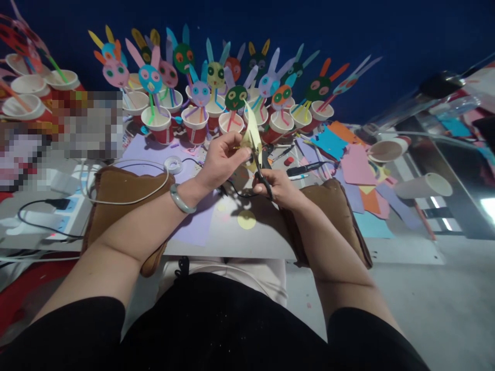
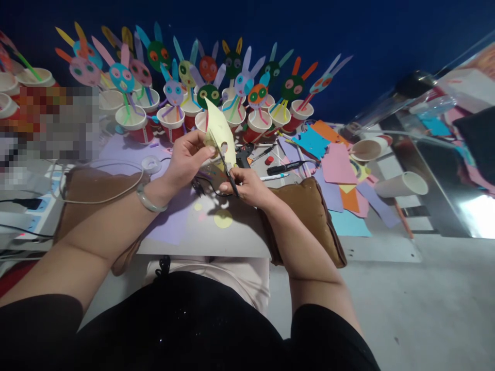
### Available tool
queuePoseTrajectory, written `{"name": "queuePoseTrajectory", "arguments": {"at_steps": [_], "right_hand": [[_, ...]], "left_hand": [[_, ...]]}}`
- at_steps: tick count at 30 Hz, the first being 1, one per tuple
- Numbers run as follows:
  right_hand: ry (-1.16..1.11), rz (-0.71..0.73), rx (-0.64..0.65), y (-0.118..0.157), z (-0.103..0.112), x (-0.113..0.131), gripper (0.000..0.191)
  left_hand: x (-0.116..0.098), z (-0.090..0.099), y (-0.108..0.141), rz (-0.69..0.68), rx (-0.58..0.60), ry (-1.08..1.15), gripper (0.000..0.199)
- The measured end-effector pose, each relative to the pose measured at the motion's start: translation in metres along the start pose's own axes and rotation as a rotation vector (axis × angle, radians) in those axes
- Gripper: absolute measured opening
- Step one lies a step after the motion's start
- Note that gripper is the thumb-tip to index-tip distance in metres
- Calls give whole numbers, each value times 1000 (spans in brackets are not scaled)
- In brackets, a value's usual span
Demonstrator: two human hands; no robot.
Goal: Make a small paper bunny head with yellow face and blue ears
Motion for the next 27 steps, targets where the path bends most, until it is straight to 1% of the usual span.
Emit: {"name": "queuePoseTrajectory", "arguments": {"at_steps": [2, 4, 6, 8, 10, 13, 18, 22, 27], "right_hand": [[48, -34, 78, 4, 5, 0, 67], [84, -47, 195, 10, 12, 2, 65], [84, -34, 339, 17, 19, 4, 67], [77, -7, 457, 22, 24, 6, 71], [81, 12, 511, 25, 26, 6, 72], [106, 13, 473, 22, 26, 2, 70], [140, 9, 412, 17, 23, -4, 67], [168, 2, 362, 17, 25, -3, 63], [278, -29, 334, 16, 25, -8, 59]], "left_hand": [[0, 4, -2, -10, -17, -7, 24], [1, 7, -5, -15, -33, -8, 21], [3, 8, -6, -4, -33, -3, 19], [5, 8, -6, 16, -19, 5, 20], [7, 6, -6, 34, -1, 15, 22], [7, 5, -4, 51, 5, 24, 28], [7, 4, -4, 90, 4, 46, 27], [14, 3, -4, 140, -15, 100, 25], [25, 8, -4, 177, -79, 153, 29]]}}
Point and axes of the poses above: each hand's wrist, its own y-axis away from the middle knuckle, its own z-axis out of the back of the hand, x = y × z, the point moved 6 cm from there along -y, towards the middle knuckle, and after that the axes turned 11 degrees about -z, right-handed, at the moved point
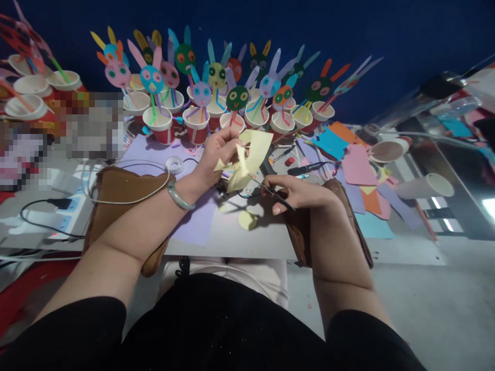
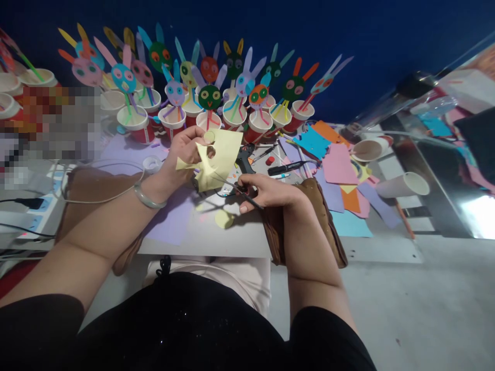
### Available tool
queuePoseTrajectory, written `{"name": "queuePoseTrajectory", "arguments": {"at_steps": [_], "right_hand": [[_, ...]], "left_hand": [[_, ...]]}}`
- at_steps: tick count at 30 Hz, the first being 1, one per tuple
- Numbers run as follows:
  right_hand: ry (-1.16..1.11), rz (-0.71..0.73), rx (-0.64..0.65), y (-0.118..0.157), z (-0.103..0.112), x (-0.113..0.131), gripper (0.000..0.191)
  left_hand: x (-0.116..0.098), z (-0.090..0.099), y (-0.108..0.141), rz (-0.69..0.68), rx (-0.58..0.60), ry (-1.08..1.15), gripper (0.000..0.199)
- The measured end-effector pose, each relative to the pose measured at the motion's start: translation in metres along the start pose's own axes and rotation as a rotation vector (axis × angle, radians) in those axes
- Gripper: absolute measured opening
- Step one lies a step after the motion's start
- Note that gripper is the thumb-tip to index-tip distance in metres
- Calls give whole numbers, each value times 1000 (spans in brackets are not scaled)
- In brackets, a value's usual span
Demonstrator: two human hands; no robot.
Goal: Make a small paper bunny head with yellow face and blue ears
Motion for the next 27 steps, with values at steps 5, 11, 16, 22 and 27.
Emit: {"name": "queuePoseTrajectory", "arguments": {"at_steps": [5, 11, 16, 22, 27], "right_hand": [[-48, 140, 232, 5, -7, 4, 73], [-238, 363, 127, 11, 2, 20, 72], [-116, 299, 158, 4, -7, 20, 75], [-78, 238, 122, -3, -10, 14, 74], [-111, 221, 27, -8, -9, 13, 75]], "left_hand": [[3, 4, -2, 6, 0, -5, 31], [-4, -2, 1, -39, 54, -58, 29], [-13, -6, 4, -17, 30, -134, 27], [-17, -7, 4, 15, -21, -130, 25], [-15, -10, 9, 48, -23, -121, 24]]}}
Point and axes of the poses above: each hand's wrist, its own y-axis away from the middle knuckle, its own z-axis out of the back of the hand, x = y × z, the point moved 6 cm from there along -y, towards the middle knuckle, and after that the axes turned 11 degrees about -z, right-handed, at the moved point
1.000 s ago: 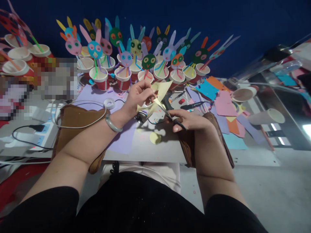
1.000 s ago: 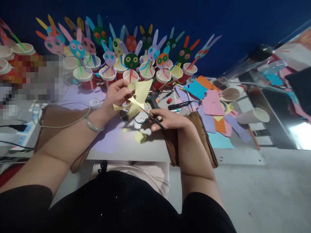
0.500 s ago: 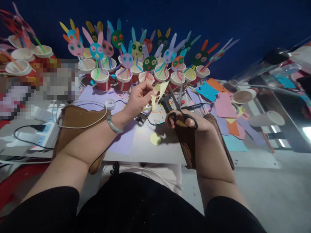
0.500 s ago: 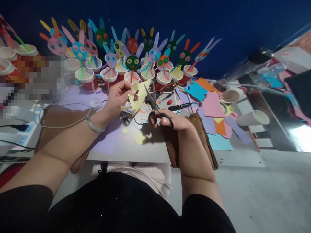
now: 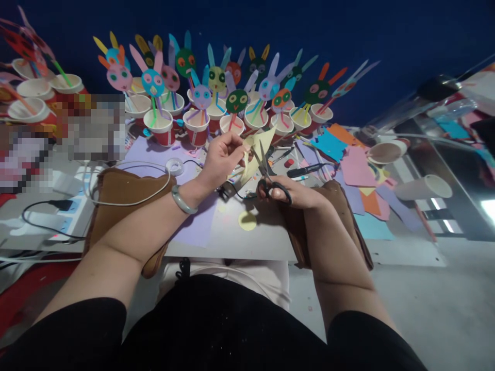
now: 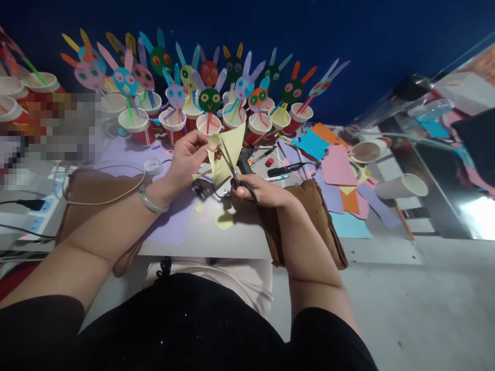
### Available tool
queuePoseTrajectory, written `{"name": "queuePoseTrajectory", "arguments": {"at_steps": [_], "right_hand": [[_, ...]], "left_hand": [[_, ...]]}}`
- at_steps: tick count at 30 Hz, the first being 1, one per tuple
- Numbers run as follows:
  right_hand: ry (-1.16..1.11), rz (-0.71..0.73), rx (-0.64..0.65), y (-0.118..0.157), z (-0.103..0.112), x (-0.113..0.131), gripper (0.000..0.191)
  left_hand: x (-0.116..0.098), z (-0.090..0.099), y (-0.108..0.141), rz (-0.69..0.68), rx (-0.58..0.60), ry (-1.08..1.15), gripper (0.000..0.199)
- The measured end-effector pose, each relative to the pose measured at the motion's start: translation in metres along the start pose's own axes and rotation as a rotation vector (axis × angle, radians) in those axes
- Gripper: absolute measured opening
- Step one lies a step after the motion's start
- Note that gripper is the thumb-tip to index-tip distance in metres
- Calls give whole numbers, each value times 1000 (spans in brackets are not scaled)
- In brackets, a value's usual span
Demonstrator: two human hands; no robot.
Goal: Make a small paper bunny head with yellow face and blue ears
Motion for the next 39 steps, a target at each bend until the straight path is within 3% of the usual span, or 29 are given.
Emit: {"name": "queuePoseTrajectory", "arguments": {"at_steps": [13, 27, 33, 35, 36, 39], "right_hand": [[-40, -28, -246, -12, -3, -5, 76], [-61, -70, -367, -14, 2, -7, 66], [-132, -87, -400, -14, 0, -2, 70], [-167, -81, -498, -10, 8, -4, 71], [-206, -69, -607, -5, 17, -6, 71], [-393, 25, -1116, 22, 55, -19, 65]], "left_hand": [[-1, -8, 7, 69, 24, 50, 23], [1, -7, 6, 47, 39, 65, 30], [-1, -8, 8, 106, 27, 72, 31], [-2, -9, 9, 132, 37, 62, 28], [-2, -10, 10, 143, 44, 61, 26], [-1, -10, 9, 150, 44, 54, 24]]}}
Point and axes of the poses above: each hand's wrist, its own y-axis away from the middle knuckle, its own z-axis out of the back of the hand, x = y × z, the point moved 6 cm from there along -y, towards the middle knuckle, and after that the axes turned 11 degrees about -z, right-handed, at the moved point
